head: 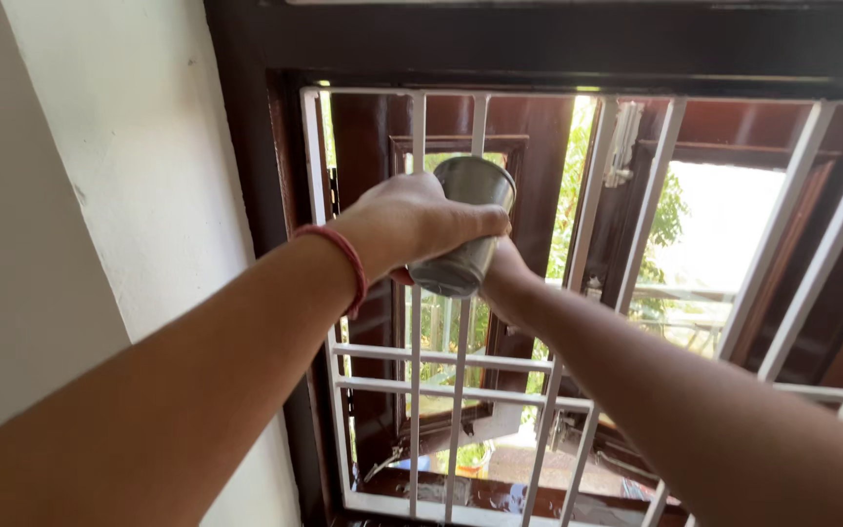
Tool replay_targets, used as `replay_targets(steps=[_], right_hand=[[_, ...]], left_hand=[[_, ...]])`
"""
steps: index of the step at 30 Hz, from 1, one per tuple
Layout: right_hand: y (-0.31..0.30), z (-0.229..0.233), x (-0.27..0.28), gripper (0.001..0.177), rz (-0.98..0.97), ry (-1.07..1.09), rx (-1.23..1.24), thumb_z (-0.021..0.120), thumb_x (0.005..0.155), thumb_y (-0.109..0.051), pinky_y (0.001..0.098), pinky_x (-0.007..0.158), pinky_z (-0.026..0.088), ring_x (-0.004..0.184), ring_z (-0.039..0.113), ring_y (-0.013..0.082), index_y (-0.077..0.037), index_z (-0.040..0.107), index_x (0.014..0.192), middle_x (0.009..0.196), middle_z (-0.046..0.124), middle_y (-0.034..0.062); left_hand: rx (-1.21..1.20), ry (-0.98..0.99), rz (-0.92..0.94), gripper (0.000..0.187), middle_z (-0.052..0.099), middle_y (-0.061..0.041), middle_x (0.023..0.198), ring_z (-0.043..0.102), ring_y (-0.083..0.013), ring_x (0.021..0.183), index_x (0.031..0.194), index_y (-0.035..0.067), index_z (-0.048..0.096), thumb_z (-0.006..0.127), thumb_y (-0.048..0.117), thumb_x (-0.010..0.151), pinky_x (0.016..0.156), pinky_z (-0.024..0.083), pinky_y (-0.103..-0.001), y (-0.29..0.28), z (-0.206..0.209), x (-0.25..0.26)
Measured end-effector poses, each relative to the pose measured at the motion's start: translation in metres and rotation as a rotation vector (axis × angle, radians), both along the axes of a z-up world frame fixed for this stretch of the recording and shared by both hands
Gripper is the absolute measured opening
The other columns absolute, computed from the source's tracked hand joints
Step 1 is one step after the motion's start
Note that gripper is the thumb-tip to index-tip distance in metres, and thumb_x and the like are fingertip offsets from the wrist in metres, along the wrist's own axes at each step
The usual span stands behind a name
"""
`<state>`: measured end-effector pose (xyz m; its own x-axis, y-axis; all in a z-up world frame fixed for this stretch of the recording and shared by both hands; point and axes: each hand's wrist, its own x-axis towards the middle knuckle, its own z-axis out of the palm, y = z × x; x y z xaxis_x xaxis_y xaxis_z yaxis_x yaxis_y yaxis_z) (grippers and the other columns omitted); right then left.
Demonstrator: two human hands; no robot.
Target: The person cleans a window with metal bars by first spraying a liquid from a bottle onto the glass and frame, then wiping the surface with a cloth. The person repeatedly dips the cloth into a bucket of water and wrings it out while continuing to wipe the window.
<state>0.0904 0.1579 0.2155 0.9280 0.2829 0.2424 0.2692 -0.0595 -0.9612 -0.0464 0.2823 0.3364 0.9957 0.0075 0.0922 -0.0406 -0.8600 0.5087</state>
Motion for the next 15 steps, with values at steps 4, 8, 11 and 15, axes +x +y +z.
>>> replay_targets(steps=[4, 8, 11, 15], right_hand=[[0.005, -0.053, 0.003, 0.018, -0.085, -0.020, -0.082, 0.056, 0.102, -0.018, 0.0374, 0.064, 0.055, 0.071, 0.061, 0.0223, -0.001, 0.055, 0.107, 0.086, 0.061, 0.0145], [0.001, -0.080, -0.010, 0.026, -0.125, 0.189, -0.230, 0.059, 0.103, -0.027, 0.0310, 0.069, 0.056, 0.076, 0.066, 0.0173, -0.001, 0.061, 0.102, 0.085, 0.067, 0.0092], [-0.024, -0.065, -0.032, 0.020, -0.198, -0.024, -0.297, 0.068, 0.095, -0.023, 0.0342, 0.067, 0.054, 0.072, 0.064, 0.0172, -0.004, 0.062, 0.098, 0.082, 0.067, 0.0088], [-0.085, -0.030, -0.065, 0.017, -0.324, -0.455, -0.377, 0.061, 0.094, -0.016, 0.0359, 0.066, 0.062, 0.076, 0.074, 0.0120, -0.001, 0.053, 0.092, 0.081, 0.068, 0.0052]], left_hand=[[-0.029, 0.004, -0.027, 0.079, 0.075, -0.016, 0.107, 0.076, -0.0226, 0.086, 0.128, 0.004, 0.066, 0.069, 0.063, 0.075, 0.069, 0.059, -0.033, 0.000, -0.008, -0.006], [-0.050, 0.026, -0.043, 0.081, 0.075, -0.014, 0.110, 0.077, -0.0226, 0.086, 0.132, 0.008, 0.062, 0.074, 0.058, 0.070, 0.069, 0.063, -0.033, -0.011, -0.007, -0.009], [0.011, 0.046, -0.075, 0.081, 0.075, -0.016, 0.110, 0.077, -0.0242, 0.089, 0.131, 0.007, 0.064, 0.072, 0.061, 0.071, 0.071, 0.063, -0.035, -0.025, 0.001, -0.010], [-0.028, 0.039, -0.106, 0.080, 0.076, -0.017, 0.109, 0.079, -0.0248, 0.092, 0.128, 0.006, 0.064, 0.072, 0.062, 0.072, 0.069, 0.065, -0.035, -0.051, 0.021, -0.010]])
